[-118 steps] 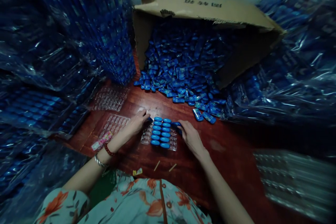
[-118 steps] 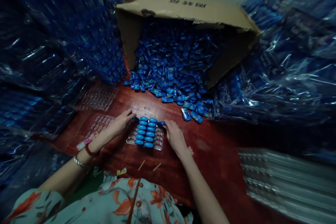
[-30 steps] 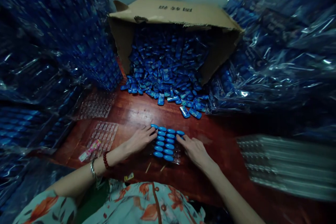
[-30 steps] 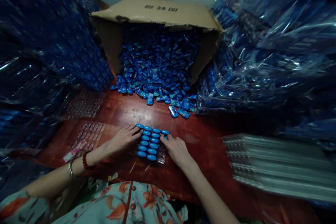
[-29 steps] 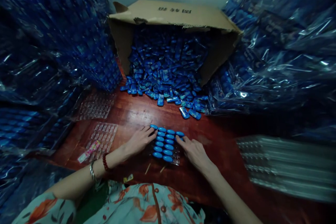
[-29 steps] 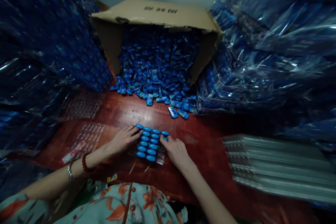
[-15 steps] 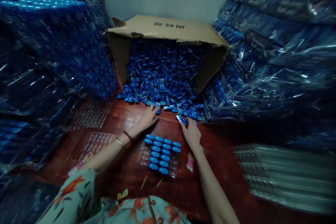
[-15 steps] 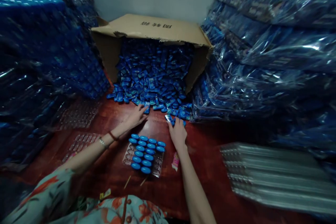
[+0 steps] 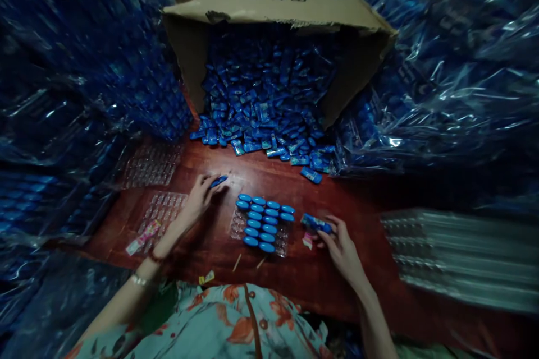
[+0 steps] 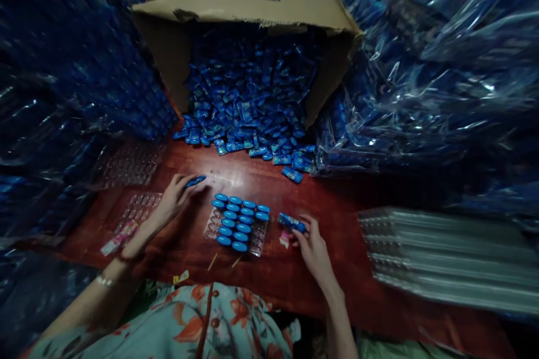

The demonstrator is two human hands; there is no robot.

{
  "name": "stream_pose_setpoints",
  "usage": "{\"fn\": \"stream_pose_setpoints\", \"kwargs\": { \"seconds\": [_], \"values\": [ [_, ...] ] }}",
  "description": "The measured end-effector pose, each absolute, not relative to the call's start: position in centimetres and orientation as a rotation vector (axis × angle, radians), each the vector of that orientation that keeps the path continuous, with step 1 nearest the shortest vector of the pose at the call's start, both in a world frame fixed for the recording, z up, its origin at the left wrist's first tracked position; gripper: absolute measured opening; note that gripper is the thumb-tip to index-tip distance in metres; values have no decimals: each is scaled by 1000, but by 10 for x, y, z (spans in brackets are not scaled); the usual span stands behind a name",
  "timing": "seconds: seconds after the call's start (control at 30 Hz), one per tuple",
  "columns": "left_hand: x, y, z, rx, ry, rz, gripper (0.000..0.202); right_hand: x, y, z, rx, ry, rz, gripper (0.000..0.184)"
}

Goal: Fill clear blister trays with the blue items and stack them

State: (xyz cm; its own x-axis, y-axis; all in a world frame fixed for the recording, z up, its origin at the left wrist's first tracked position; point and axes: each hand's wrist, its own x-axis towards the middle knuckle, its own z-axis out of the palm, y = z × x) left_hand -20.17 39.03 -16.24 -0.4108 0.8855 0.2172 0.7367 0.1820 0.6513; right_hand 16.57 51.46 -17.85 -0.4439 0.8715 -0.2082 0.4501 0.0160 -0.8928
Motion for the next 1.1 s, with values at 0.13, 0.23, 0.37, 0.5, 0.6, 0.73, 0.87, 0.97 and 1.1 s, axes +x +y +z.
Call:
{"fn": "stream_pose_setpoints", "kwargs": {
  "seconds": [0.13, 0.23, 0.37, 0.5, 0.6, 0.73, 0.87, 0.97, 1.1],
  "values": [
    [-181, 337, -151, 1396, 2264, 1156, 30, 159, 484, -167, -1228, -2003, 1267, 31],
    [-155, 332, -159, 1287, 2205, 1280, 29, 135, 479, -168, -1023, -2173, 900, 19],
    [-137, 344, -180, 1419, 2191, 1326, 21, 120, 484, -168, -767, -2436, 626, 27],
    [-143, 351, -190, 1871, 2106, 1204, 21, 121, 492, -151, -623, -2806, 372, 38],
    [-148, 353, -184, 2165, 1985, 948, 29, 113, 497, -137, -522, -3006, 185, 38],
    [-144, 361, -173, 2336, 1911, 599, 31, 89, 500, -128, -342, -3180, 62, 26],
    [-136, 364, -174, 2373, 2025, 443, 36, 77, 499, -130, -336, -3171, -84, 19],
    [-136, 359, -176, 2303, 2176, 587, 41, 87, 497, -137, -396, -3024, -165, 21],
    [-153, 377, -169, 2015, 2107, 993, 32, 110, 518, -153, -672, -2655, -56, 28]
  ]
}}
